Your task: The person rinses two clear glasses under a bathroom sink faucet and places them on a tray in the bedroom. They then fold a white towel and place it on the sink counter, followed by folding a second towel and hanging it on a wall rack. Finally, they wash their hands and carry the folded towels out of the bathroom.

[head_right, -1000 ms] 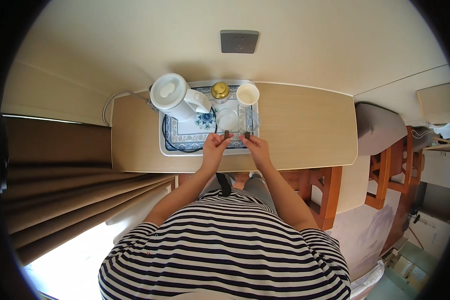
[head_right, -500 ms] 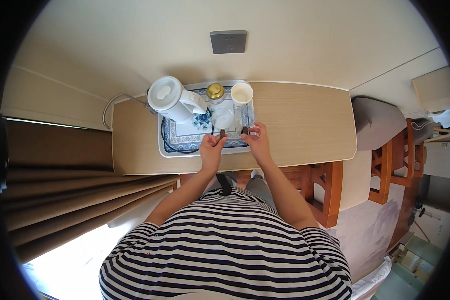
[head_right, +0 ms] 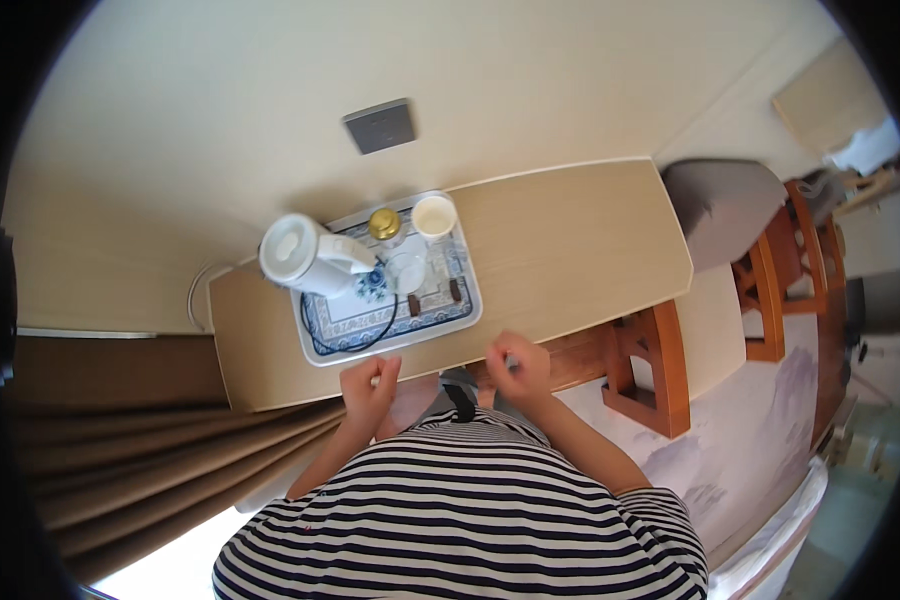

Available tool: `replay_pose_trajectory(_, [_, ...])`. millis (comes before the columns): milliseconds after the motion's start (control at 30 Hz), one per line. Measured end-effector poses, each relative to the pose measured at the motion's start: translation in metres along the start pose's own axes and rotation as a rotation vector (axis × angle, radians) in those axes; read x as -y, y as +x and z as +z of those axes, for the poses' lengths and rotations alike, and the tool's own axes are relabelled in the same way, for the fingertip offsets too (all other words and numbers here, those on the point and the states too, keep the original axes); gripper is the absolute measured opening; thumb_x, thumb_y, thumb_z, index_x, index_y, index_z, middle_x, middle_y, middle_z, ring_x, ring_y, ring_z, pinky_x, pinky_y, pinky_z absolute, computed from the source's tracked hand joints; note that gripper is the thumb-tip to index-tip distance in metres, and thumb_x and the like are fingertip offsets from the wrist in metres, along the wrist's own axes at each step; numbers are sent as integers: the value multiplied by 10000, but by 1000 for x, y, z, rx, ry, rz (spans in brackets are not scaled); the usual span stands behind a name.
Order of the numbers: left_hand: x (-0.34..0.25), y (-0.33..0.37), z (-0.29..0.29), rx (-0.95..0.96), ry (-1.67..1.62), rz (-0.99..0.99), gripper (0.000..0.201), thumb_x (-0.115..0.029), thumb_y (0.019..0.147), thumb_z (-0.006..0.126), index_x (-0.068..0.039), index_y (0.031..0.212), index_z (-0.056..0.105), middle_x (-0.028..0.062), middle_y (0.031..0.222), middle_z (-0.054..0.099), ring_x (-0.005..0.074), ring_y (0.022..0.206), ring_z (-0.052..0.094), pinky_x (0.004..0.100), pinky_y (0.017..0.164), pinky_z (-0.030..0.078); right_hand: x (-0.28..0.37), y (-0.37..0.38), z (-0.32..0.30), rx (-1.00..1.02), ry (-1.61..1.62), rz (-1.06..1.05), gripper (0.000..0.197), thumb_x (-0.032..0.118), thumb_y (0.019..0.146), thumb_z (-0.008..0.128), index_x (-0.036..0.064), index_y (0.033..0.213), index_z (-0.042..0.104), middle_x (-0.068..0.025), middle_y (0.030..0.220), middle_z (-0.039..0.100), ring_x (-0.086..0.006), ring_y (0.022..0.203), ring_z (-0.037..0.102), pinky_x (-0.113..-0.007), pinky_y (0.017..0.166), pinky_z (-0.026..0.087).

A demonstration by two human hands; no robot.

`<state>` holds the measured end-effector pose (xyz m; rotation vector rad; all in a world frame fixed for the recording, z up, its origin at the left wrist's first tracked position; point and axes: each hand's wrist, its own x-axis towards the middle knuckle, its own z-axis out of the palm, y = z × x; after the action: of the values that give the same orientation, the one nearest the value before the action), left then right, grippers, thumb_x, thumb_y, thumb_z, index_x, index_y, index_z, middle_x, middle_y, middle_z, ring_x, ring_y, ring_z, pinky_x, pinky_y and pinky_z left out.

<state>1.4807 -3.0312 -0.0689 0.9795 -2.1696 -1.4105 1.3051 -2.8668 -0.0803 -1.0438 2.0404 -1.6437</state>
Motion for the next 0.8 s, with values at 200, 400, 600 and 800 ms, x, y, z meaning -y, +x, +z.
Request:
replay_pose_trajectory(200, [-33, 15, 61, 509, -50, 466, 293, -164, 831, 672, -32, 591, 567, 101, 494, 486, 217, 389, 430, 311, 400, 326, 13, -58, -58, -12, -313, 79, 323, 166, 804, 661, 38, 552, 504, -106, 481, 438, -239, 395, 417, -333, 398, 300])
replay_pose_trajectory(400, [-107, -18, 148, 798, -127, 694, 322, -163, 833, 667, -31, 572, 531, 99, 489, 479, 205, 382, 422, 317, 392, 320, 2, -186, -118, -264, -522, 288, 387, 211, 821, 650, 38, 521, 477, -132, 475, 441, -288, 393, 424, -364, 394, 325])
replay_pose_trajectory(600, [-143, -119, 246, 1121, -12, 678, 328, -190, 842, 666, -22, 591, 538, 114, 483, 453, 170, 379, 386, 309, 391, 302, 7, -333, -179, -663, -495, 406, 385, 208, 835, 637, 24, 532, 487, -150, 486, 443, -308, 396, 401, -362, 396, 333])
replay_pose_trajectory(800, [-144, -231, 412, 1244, 239, 837, 384, -312, 867, 613, 2, 654, 561, 179, 530, 483, 270, 439, 472, 394, 447, 356, 23, -502, -248, -1020, -494, 563, 415, 209, 847, 629, 0, 527, 469, -160, 466, 403, -267, 375, 336, -359, 391, 302])
